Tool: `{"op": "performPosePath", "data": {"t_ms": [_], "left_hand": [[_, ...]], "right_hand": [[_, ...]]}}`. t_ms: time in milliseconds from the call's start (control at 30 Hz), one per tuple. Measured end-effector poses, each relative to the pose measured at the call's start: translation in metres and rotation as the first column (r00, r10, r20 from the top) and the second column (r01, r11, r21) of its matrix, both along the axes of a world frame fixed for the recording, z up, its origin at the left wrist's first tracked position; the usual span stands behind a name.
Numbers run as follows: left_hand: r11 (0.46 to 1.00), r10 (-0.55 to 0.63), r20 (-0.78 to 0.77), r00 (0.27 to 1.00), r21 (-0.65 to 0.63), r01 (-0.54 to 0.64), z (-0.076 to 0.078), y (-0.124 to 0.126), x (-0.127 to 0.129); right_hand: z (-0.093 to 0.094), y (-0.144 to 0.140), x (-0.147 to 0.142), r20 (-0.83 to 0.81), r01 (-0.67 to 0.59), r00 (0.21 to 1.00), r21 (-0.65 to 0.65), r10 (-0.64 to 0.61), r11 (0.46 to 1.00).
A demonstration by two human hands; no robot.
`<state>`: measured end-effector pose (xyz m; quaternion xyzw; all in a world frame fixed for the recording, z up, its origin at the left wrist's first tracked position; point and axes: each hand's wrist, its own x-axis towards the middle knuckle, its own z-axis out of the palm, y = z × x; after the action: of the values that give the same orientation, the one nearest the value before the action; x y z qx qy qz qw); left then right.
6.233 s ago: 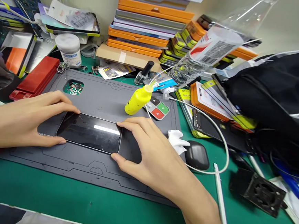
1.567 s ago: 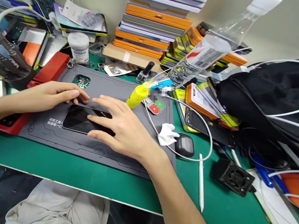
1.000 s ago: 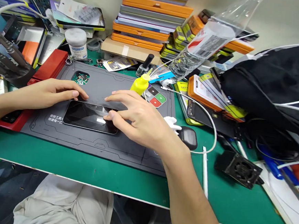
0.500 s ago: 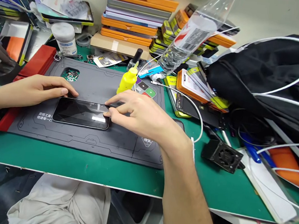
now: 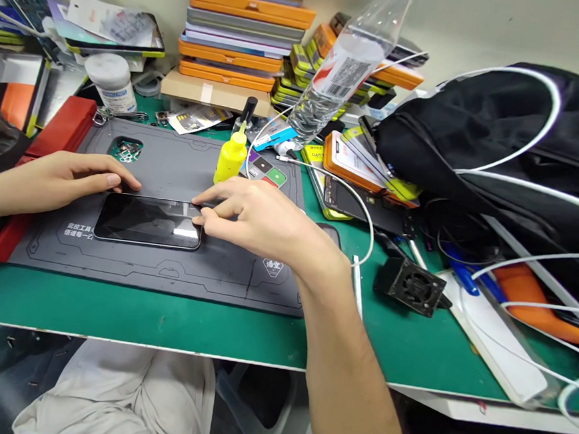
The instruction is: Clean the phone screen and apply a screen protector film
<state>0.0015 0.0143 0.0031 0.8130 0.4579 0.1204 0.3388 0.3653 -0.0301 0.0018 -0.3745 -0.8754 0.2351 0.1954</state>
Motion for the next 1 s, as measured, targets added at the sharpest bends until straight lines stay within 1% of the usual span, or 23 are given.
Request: {"op": "performPosePath", "data": {"t_ms": [267,367,533,767,1000], "left_hand": [[1.0,-0.019,-0.023,1.0,0.011,0.019,-0.001,-0.001,0.0],[1.0,-0.023,-0.028,0.999,0.007,0.023,-0.002,-0.001,-0.001],[1.0,-0.012,-0.022,1.0,0.013,0.012,-0.001,-0.001,0.0],[1.0,-0.025,-0.027,0.999,0.015,0.026,-0.002,0.0,-0.001],[1.0,-0.027,-0.024,0.999,0.014,0.027,-0.002,-0.001,-0.001]], "right_hand": [[-0.002,0.0,0.001,0.016,0.008,1.0,0.007,-0.008,1.0],[-0.003,0.001,0.002,0.014,-0.003,1.0,-0.01,0.003,1.0],[-0.003,0.001,0.004,-0.039,-0.012,0.999,-0.033,0.011,0.999],[-0.005,-0.001,-0.001,-0.091,0.095,0.991,-0.075,-0.101,0.993],[-0.018,0.008,-0.008,-0.14,0.036,0.989,-0.077,-0.046,0.996]]}}
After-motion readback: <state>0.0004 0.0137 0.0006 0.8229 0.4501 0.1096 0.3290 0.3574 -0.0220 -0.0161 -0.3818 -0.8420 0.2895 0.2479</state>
